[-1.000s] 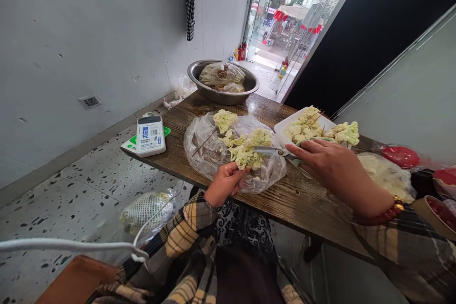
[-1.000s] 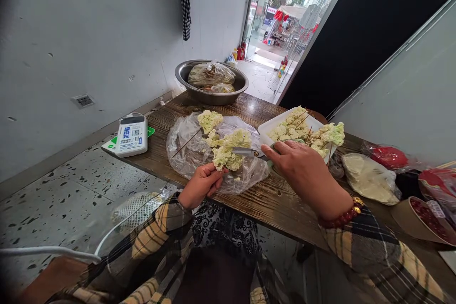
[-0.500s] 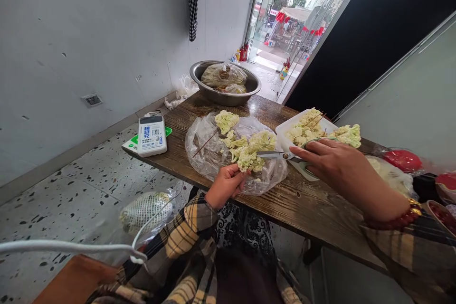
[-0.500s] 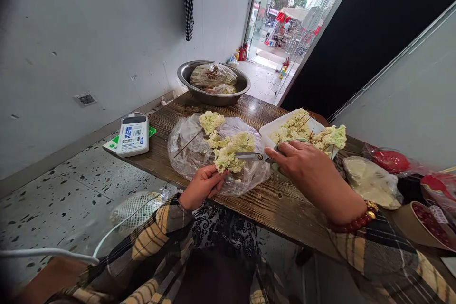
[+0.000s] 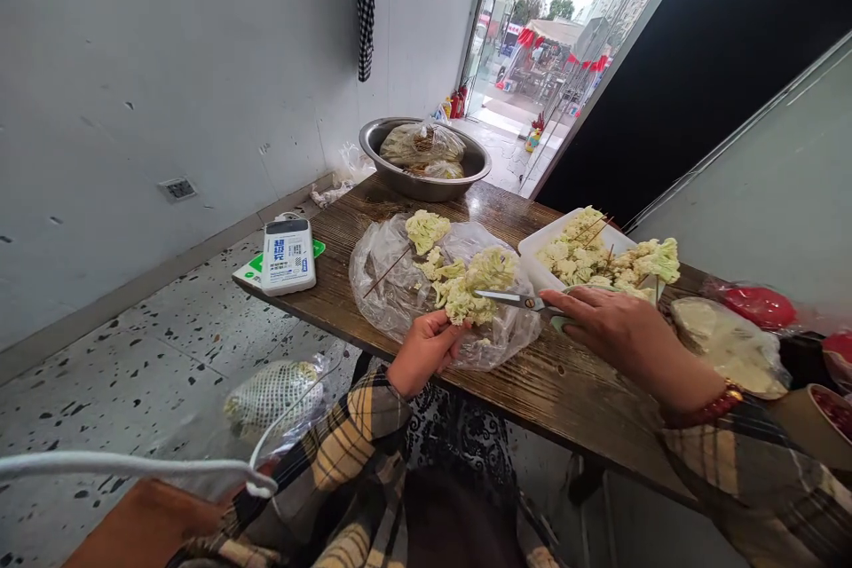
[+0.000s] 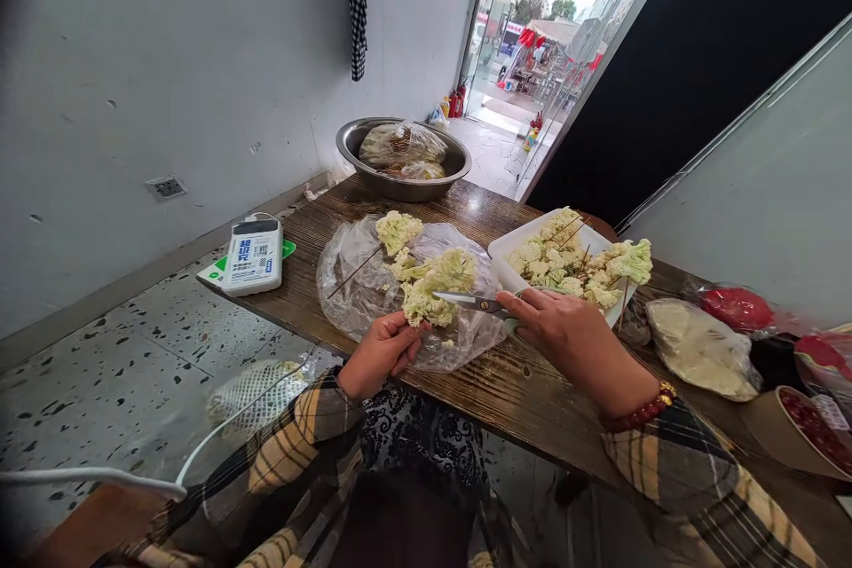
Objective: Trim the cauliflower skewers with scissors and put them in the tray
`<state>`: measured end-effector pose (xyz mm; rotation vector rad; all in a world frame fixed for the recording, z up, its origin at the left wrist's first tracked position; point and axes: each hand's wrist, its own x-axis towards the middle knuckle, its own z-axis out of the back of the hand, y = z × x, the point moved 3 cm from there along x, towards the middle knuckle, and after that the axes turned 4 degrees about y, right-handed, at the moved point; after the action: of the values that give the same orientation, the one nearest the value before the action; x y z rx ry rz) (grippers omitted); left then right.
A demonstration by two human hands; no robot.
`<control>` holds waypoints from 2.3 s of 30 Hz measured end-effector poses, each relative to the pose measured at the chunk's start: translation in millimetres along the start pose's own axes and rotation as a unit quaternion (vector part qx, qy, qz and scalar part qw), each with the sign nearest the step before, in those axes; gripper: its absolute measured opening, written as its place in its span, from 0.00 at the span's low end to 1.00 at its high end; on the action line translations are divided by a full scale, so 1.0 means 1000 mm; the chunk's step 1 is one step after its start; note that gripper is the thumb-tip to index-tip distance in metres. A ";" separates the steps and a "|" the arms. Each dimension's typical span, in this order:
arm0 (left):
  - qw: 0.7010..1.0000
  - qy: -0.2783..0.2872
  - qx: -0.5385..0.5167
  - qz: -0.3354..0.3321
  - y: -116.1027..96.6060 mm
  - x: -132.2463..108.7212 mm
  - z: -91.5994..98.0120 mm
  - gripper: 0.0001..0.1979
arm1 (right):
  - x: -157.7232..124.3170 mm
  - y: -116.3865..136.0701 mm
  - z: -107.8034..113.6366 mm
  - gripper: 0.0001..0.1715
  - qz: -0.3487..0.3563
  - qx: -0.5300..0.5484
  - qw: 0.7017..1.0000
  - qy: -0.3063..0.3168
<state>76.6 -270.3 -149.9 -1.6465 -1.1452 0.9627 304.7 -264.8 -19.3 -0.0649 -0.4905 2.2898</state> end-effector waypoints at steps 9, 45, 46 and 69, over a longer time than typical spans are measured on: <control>1.000 -0.011 -0.009 -0.004 0.002 0.002 0.000 0.19 | -0.008 -0.003 -0.006 0.24 -0.085 0.069 0.994 0.012; 0.984 -0.049 0.153 -0.079 0.007 0.003 -0.004 0.19 | 0.014 0.022 0.031 0.17 -0.045 -0.081 0.987 0.130; 0.984 -0.051 0.150 -0.076 0.006 0.003 -0.004 0.19 | 0.013 0.022 0.030 0.17 -0.047 -0.081 0.987 0.132; 0.991 -0.049 0.114 -0.059 0.009 0.006 -0.002 0.17 | 0.014 0.020 0.034 0.19 -0.079 -0.070 0.987 0.121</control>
<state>82.7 -266.7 -158.7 -1.3485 -1.1377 1.0657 275.1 -278.3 6.0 -0.3566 -0.5079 2.0556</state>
